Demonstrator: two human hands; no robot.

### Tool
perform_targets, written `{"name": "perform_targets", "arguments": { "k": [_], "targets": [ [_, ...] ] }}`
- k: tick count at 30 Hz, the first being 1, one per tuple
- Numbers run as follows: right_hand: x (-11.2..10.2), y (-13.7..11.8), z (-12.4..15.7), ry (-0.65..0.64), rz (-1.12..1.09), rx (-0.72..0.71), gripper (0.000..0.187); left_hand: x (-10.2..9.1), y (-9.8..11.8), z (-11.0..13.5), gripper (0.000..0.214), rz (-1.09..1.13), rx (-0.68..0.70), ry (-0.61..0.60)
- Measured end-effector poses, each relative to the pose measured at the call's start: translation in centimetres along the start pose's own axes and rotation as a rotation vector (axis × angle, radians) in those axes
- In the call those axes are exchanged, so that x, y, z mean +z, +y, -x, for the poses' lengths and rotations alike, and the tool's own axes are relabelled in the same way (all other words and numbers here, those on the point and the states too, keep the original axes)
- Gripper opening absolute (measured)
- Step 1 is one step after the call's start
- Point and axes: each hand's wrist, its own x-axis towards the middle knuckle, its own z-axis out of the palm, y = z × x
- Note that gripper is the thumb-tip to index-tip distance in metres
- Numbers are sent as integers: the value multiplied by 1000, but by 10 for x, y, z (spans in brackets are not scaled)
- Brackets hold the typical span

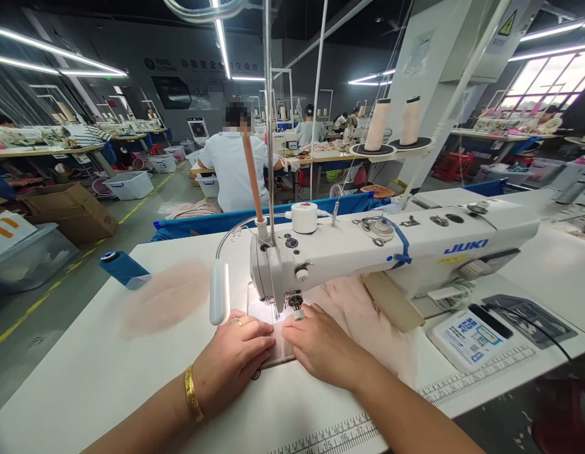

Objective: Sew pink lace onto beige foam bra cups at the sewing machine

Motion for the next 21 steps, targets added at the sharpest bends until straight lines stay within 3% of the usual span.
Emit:
{"name": "perform_targets", "arguments": {
  "k": [6,12,21],
  "targets": [
    [-4,0,1,15,-17,-43,26,0,-2,-1,32,31,19,34],
    [-7,1,2,8,-61,-97,22,-3,7,4,32,64,26,-76],
    [1,1,-1,26,-16,-32,24,3,-2,0,28,3,47,42]
  ]
}}
